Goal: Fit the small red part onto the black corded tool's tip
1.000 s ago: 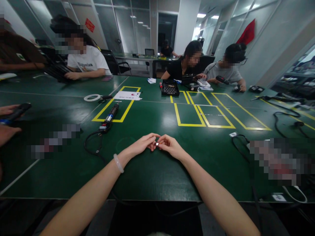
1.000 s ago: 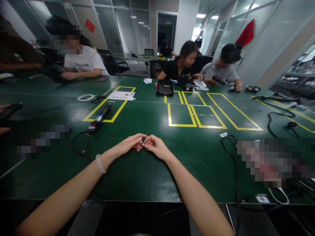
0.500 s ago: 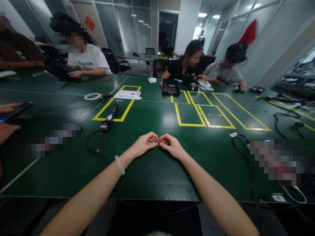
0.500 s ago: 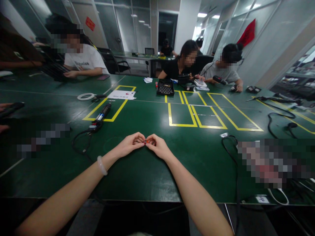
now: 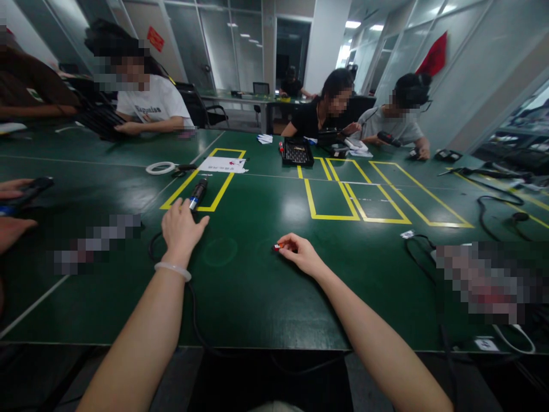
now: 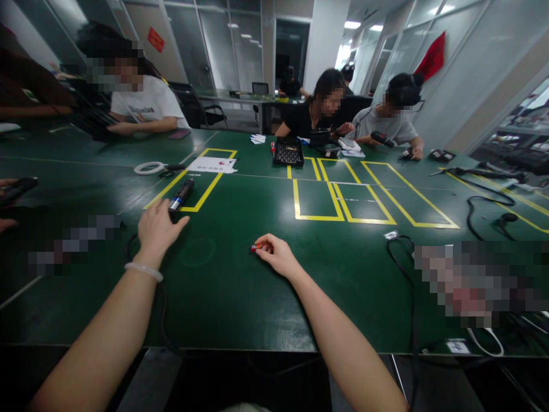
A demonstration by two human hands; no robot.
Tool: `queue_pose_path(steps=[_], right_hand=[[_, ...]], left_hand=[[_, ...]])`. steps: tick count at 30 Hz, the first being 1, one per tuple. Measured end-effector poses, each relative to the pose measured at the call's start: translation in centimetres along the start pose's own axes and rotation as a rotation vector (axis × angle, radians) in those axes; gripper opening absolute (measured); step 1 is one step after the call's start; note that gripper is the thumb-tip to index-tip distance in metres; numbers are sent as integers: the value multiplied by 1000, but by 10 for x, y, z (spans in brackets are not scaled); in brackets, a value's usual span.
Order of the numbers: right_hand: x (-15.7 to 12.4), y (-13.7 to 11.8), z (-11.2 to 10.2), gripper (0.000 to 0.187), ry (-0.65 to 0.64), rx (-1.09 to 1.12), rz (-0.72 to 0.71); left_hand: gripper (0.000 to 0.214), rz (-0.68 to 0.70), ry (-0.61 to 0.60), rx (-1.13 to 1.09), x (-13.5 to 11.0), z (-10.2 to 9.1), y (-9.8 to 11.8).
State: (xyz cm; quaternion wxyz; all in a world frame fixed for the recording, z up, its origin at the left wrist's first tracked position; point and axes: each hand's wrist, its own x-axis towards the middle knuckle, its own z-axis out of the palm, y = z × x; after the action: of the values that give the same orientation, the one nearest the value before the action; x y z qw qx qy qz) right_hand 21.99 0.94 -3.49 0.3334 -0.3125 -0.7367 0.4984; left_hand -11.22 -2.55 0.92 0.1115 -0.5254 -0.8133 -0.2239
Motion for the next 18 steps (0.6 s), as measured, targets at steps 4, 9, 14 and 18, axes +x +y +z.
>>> queue_pose_path(steps=[4,9,14,18], right_hand=[[0,1,1,21,-9,-4,0],[-1,2,1,20,-21,-2,-13],[0,4,1,20,-8,-29,-23],[1,4,2,20,-7,-38,-11]], left_hand=[[81,-143,-157,67,8,6,-32],[72,-202,-311,110,13,7,-33],[62,-151,-373,138,18,5,-33],[63,-112,-380,135,16,5,-23]])
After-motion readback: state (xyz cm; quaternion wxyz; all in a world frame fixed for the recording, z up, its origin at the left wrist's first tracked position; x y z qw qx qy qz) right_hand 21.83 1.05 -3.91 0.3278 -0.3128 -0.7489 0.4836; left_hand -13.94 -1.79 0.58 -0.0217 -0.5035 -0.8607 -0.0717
